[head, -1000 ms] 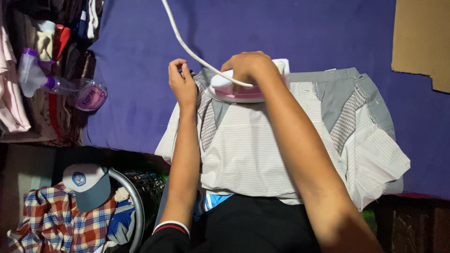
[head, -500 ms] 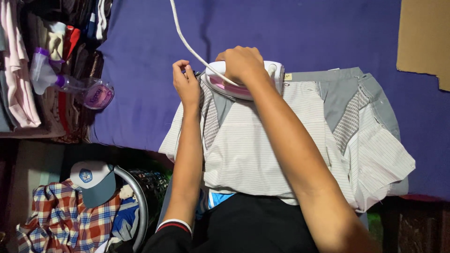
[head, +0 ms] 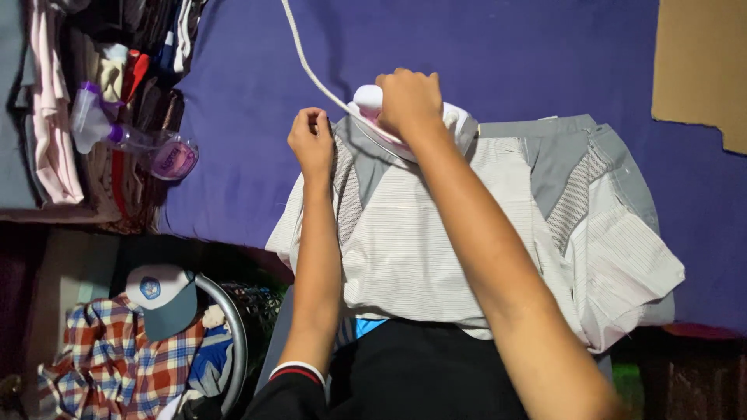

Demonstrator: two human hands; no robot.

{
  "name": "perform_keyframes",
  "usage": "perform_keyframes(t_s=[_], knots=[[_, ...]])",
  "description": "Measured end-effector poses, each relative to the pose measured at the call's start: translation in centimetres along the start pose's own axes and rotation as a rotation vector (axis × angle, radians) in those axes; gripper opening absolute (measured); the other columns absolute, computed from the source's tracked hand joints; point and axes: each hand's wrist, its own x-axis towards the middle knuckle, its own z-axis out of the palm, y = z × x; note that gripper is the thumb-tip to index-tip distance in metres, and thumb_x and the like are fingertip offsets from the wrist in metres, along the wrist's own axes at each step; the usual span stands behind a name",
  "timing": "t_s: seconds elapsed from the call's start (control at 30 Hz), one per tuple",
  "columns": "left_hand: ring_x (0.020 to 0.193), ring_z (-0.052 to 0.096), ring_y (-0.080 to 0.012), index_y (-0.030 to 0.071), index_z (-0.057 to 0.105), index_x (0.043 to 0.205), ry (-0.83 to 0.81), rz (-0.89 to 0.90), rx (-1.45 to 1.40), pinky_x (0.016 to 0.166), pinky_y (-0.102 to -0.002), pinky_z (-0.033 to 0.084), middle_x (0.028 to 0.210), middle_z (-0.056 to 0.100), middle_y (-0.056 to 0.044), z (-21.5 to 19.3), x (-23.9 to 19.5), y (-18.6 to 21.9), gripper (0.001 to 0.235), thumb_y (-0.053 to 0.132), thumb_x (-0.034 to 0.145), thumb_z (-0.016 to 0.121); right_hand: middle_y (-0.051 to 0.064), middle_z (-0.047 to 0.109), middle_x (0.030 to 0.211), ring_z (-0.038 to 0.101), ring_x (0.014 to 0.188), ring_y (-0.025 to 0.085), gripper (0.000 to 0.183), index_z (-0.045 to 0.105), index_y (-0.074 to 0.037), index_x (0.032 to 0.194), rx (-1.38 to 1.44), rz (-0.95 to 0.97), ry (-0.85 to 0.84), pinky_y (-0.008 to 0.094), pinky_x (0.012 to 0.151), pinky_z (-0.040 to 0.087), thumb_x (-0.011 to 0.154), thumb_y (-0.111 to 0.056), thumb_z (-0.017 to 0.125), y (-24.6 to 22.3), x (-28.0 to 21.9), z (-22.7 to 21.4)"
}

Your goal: Ironing a short-sleeved collared shirt on a flat surface.

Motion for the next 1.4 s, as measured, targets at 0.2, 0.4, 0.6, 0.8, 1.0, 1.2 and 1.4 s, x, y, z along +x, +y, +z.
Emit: perform_keyframes(t_s=[0.2,0.4,0.6,0.8,1.0,1.2,1.4], knots=[[0.073,0.069,-0.0246,0.004,0.073,0.092,-0.065,0.061,0.068,0.07,-0.036,0.055,0.084,0.069,-0.011,-0.1,-0.4,2.8,0.014,0.018,0.095,0.077,0.011,0.075,0.112,0.07,0.108,0.032,0.044,0.074,-0.026,0.119,0.062,0.022,-0.13,0.049,0.09,0.054,0.079,-0.043,0.081,3.8,-0.5,-1.7],[0.079,0.066,-0.0295,0.011,0.075,0.093,-0.173,0.178,0.317,0.069,-0.044,0.052,0.086,0.065,-0.008,-0.4,-0.8,4.2,0.025,0.032,0.084,0.084,0.008,0.073,0.124,0.069,0.112,0.031,0.09,0.066,-0.026,0.133,0.197,0.015,-0.551,0.049,0.091,0.055,0.052,-0.051,0.096,12.7,-1.0,-3.8],[0.088,0.064,-0.0268,0.013,0.07,0.096,-0.226,0.209,0.353,0.072,-0.043,0.052,0.093,0.062,-0.004,0.1,-0.9,3.9,0.015,0.027,0.093,0.075,0.004,0.077,0.119,0.067,0.103,0.024,0.084,0.069,-0.033,0.139,0.467,0.354,-0.685,0.046,0.087,0.052,0.058,-0.032,0.091,19.1,-4.7,-6.9],[0.088,0.061,-0.0293,0.012,0.068,0.098,-0.28,0.193,0.392,0.074,-0.044,0.051,0.095,0.063,-0.004,0.3,-0.6,3.9,0.015,0.027,0.095,0.071,0.001,0.08,0.109,0.07,0.093,0.016,0.071,0.073,-0.029,0.133,0.502,0.383,-0.799,0.038,0.081,0.051,0.064,-0.024,0.089,16.9,-5.5,-9.1],[0.086,0.062,-0.0295,0.011,0.067,0.097,-0.279,0.144,0.336,0.074,-0.044,0.05,0.093,0.067,-0.005,0.3,-0.5,3.8,0.014,0.025,0.097,0.069,0.009,0.076,0.094,0.063,0.078,0.018,0.055,0.079,-0.024,0.129,0.407,0.473,-0.558,0.04,0.066,0.047,0.075,-0.026,0.088,15.3,-5.4,-9.2],[0.086,0.067,-0.0299,0.01,0.068,0.095,-0.272,0.074,0.245,0.074,-0.044,0.051,0.088,0.072,-0.008,0.1,-0.2,4.2,0.016,0.026,0.095,0.07,0.003,0.075,0.084,0.062,0.068,0.012,0.052,0.079,-0.025,0.123,0.436,0.392,-0.635,0.036,0.061,0.048,0.072,-0.027,0.088,15.2,-4.7,-7.8],[0.072,0.07,-0.0316,0.009,0.072,0.097,-0.28,-0.069,0.223,0.066,-0.043,0.052,0.08,0.072,-0.011,0.4,0.0,4.2,0.02,0.028,0.094,0.071,0.004,0.073,0.081,0.064,0.067,0.013,0.046,0.083,-0.019,0.117,0.506,0.276,-0.632,0.036,0.06,0.05,0.072,-0.023,0.088,13.2,-3.6,-6.7]])
